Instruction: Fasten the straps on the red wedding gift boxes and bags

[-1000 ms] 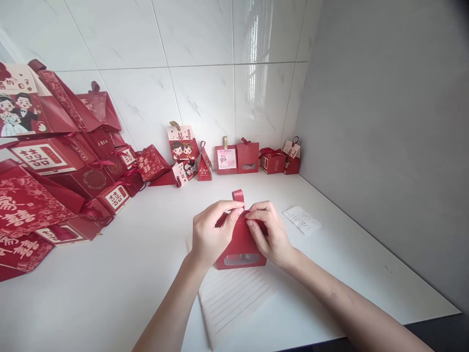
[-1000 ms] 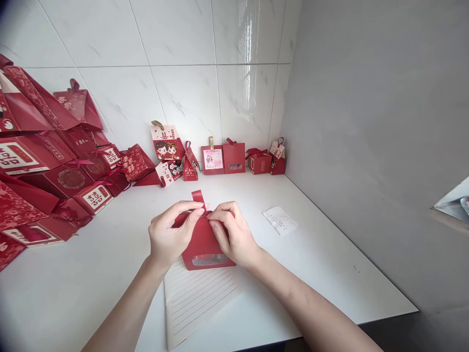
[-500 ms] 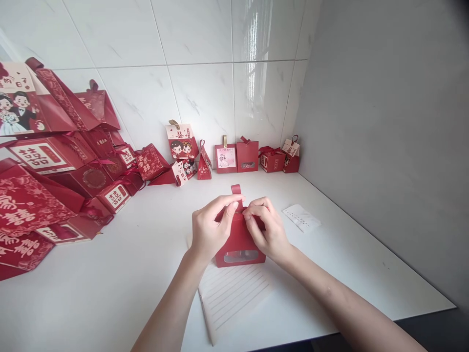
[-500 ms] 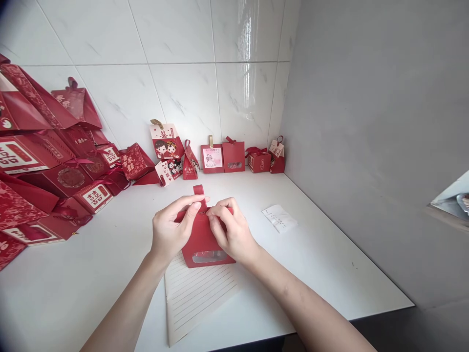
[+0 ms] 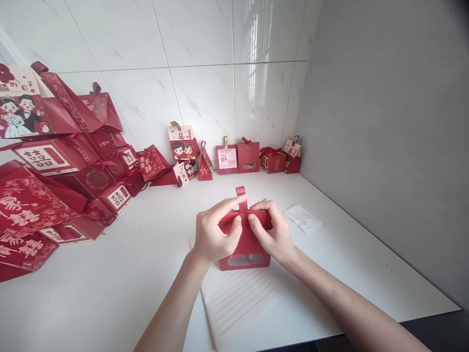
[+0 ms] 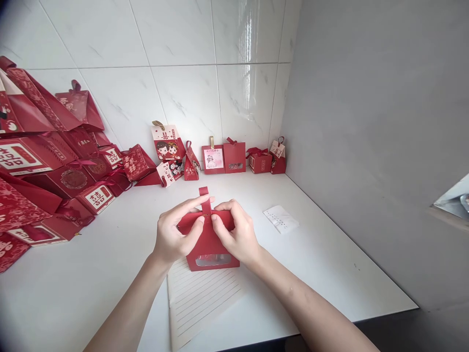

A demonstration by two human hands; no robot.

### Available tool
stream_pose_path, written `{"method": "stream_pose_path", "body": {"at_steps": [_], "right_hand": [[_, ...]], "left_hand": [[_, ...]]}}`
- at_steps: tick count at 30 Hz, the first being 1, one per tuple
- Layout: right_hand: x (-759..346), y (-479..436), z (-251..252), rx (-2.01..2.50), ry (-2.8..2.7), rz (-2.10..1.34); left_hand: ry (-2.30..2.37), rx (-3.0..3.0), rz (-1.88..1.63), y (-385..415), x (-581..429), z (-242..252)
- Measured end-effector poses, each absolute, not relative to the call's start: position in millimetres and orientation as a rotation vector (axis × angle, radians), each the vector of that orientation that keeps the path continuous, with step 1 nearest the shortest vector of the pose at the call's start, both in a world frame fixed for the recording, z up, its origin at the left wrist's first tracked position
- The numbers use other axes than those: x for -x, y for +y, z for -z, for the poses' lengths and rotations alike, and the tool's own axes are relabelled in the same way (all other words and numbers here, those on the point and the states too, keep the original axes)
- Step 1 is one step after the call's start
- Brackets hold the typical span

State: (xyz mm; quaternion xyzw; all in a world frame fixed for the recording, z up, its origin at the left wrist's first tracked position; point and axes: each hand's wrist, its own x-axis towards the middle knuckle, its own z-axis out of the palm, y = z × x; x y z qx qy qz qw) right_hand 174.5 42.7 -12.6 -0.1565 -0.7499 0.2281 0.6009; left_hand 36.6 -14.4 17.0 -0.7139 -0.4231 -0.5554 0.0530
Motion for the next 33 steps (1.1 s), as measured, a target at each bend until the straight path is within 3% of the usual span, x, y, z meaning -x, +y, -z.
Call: {"method": "stream_pose_path", "body": {"at_steps": [33], "right_hand": [[-178.4, 35.0, 0.4, 0.517, -1.685, -0.738]], "left_hand": [[-1.311, 2.116, 1.692, -13.3, -40.3, -18.4]]}}
